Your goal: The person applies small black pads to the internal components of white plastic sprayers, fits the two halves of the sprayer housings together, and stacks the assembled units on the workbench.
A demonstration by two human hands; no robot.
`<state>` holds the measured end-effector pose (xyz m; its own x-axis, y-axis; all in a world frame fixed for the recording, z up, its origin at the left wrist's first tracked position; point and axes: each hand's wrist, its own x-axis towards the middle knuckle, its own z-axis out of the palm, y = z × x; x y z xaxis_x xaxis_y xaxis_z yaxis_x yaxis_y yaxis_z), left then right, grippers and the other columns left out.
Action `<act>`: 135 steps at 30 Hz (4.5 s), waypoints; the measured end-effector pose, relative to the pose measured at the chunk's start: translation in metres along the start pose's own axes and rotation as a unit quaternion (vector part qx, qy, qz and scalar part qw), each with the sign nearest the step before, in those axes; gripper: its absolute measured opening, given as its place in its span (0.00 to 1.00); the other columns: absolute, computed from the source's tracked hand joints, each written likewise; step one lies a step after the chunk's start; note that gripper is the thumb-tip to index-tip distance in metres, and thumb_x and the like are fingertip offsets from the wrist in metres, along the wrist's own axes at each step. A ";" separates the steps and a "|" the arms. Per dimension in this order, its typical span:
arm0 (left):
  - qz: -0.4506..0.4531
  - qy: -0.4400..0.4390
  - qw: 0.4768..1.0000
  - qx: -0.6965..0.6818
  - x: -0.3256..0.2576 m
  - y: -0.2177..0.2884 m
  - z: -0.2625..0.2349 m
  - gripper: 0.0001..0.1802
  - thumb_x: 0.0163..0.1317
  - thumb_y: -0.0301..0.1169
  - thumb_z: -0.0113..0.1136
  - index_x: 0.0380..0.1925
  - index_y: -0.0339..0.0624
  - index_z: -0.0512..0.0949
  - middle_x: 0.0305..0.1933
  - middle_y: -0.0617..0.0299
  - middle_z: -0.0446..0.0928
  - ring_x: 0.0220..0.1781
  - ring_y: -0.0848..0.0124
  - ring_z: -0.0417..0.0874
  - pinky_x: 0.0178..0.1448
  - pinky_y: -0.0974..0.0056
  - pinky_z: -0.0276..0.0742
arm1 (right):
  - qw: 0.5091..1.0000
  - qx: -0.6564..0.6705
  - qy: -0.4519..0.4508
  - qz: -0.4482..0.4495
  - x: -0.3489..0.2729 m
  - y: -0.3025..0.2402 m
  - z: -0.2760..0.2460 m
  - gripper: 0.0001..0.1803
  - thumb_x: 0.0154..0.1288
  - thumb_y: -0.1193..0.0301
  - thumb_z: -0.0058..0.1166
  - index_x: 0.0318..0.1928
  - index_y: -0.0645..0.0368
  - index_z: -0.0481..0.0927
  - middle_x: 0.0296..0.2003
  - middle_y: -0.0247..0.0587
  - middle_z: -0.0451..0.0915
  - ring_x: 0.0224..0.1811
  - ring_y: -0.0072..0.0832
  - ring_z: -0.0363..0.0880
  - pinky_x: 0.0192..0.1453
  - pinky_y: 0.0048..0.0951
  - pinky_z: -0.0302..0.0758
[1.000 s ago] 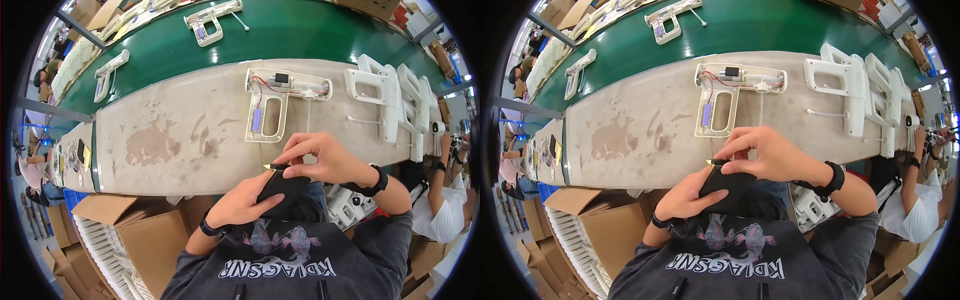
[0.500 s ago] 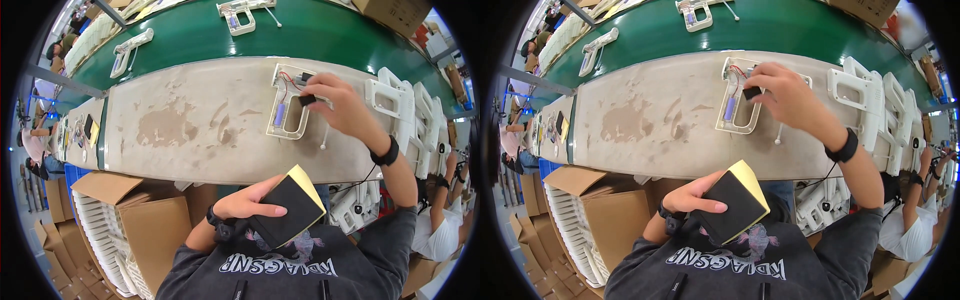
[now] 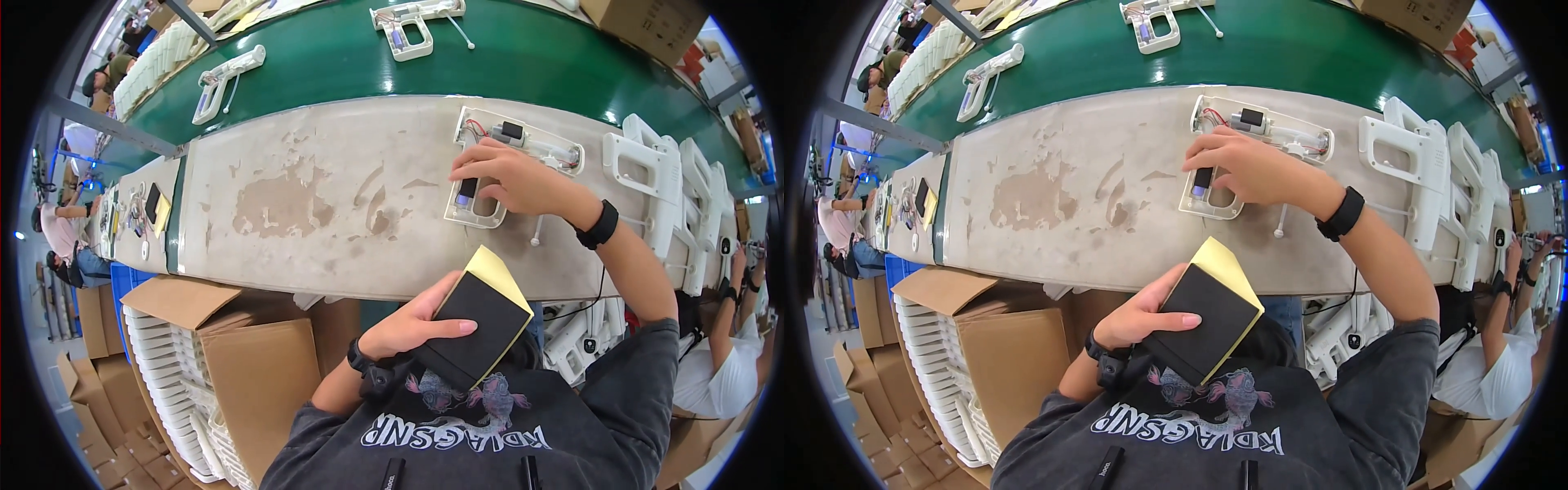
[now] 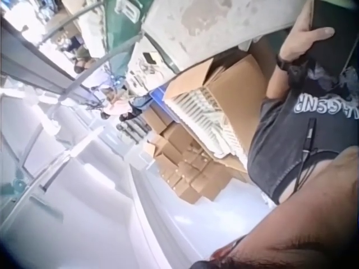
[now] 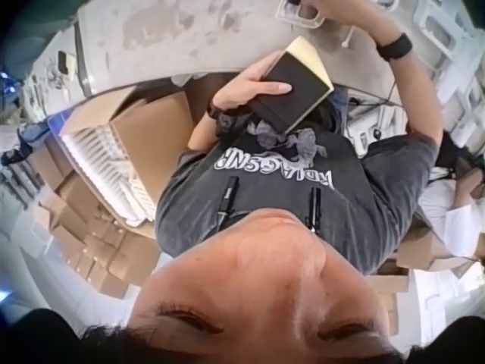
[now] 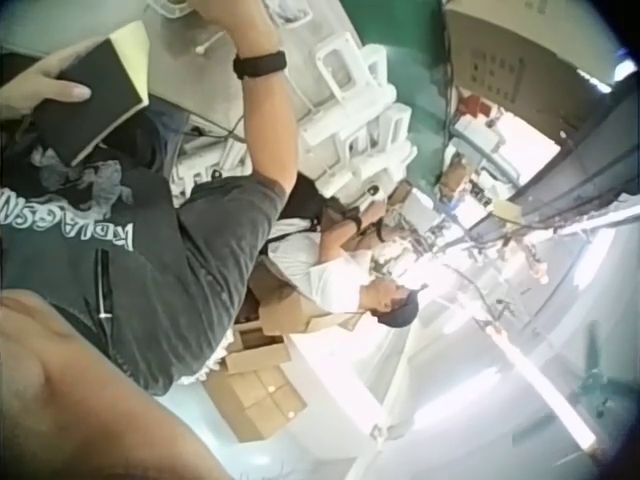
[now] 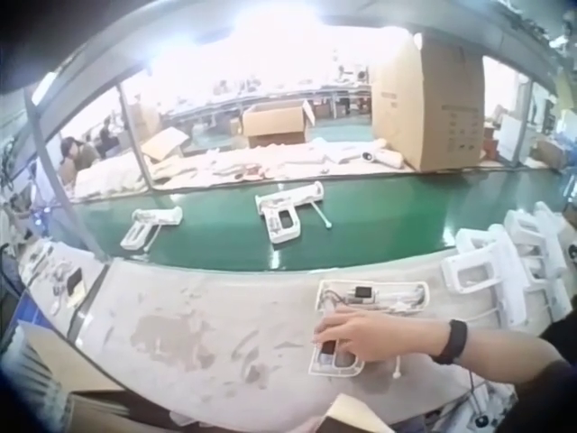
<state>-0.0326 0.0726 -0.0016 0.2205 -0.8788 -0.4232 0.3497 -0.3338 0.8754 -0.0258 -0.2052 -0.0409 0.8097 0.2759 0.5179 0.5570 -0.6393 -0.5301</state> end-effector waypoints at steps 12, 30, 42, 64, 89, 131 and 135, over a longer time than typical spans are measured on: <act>0.179 0.001 0.970 0.167 0.038 0.003 0.031 0.37 0.70 0.31 0.61 0.72 0.37 0.52 0.65 0.54 0.69 0.66 0.71 0.71 0.69 0.62 0.67 | 0.856 0.419 -0.013 0.301 -0.109 -0.109 -0.016 0.45 0.53 0.73 0.76 0.69 0.63 0.65 0.57 0.38 0.77 0.62 0.24 0.72 0.65 0.31 0.72; 0.233 0.160 0.770 0.572 0.093 0.166 -0.098 0.18 0.68 0.37 0.62 0.53 0.39 0.81 0.47 0.59 0.85 0.45 0.71 0.84 0.53 0.65 0.78 | 0.463 -0.319 0.137 0.816 -0.372 -0.363 -0.019 0.31 0.63 0.63 0.67 0.65 0.58 0.74 0.39 0.50 0.83 0.39 0.37 0.83 0.45 0.37 0.79; -0.341 0.111 0.497 0.790 0.085 0.112 -0.271 0.31 0.46 0.57 0.67 0.30 0.36 0.86 0.33 0.50 0.85 0.38 0.52 0.85 0.44 0.55 0.80 | 0.633 -0.307 0.200 0.682 -0.311 -0.356 -0.063 0.14 0.70 0.71 0.61 0.53 0.62 0.82 0.40 0.45 0.84 0.34 0.33 0.80 0.37 0.31 0.78; 0.102 -0.228 0.890 0.383 0.140 0.244 0.039 0.21 0.72 0.44 0.54 0.40 0.32 0.73 0.33 0.54 0.77 0.25 0.67 0.82 0.23 0.66 0.78 | 0.750 -0.343 0.325 0.462 -0.285 -0.341 -0.093 0.28 0.57 0.82 0.60 0.61 0.65 0.76 0.54 0.48 0.81 0.55 0.36 0.79 0.59 0.32 0.73; 0.471 -0.392 0.696 0.373 0.323 -0.002 0.277 0.33 0.67 0.43 0.64 0.68 0.41 0.67 0.66 0.53 0.72 0.68 0.61 0.72 0.71 0.58 0.67 | 0.588 -0.374 0.331 0.637 -0.411 -0.303 -0.044 0.35 0.54 0.72 0.71 0.63 0.59 0.74 0.58 0.49 0.78 0.60 0.46 0.74 0.66 0.41 0.69; 0.234 -0.557 0.612 0.510 0.337 -0.001 0.317 0.37 0.58 0.42 0.72 0.64 0.39 0.69 0.59 0.51 0.76 0.58 0.59 0.77 0.63 0.59 0.72 | 0.617 -0.142 0.252 0.732 -0.442 -0.291 -0.073 0.30 0.66 0.57 0.63 0.65 0.55 0.74 0.50 0.46 0.80 0.46 0.37 0.76 0.52 0.33 0.74; 0.253 -0.572 0.561 0.542 0.346 -0.002 0.328 0.38 0.58 0.42 0.73 0.65 0.43 0.68 0.58 0.58 0.76 0.58 0.67 0.76 0.61 0.62 0.73 | 0.624 -0.128 0.216 0.740 -0.466 -0.285 -0.080 0.34 0.63 0.54 0.67 0.63 0.60 0.73 0.50 0.49 0.79 0.48 0.37 0.77 0.53 0.33 0.75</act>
<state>-0.2557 -0.3430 -0.0733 -0.9039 -0.3911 -0.1733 -0.3910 0.5907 0.7059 -0.5764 -0.2086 -0.0775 0.2458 -0.9368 -0.2488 -0.8341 -0.0737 -0.5467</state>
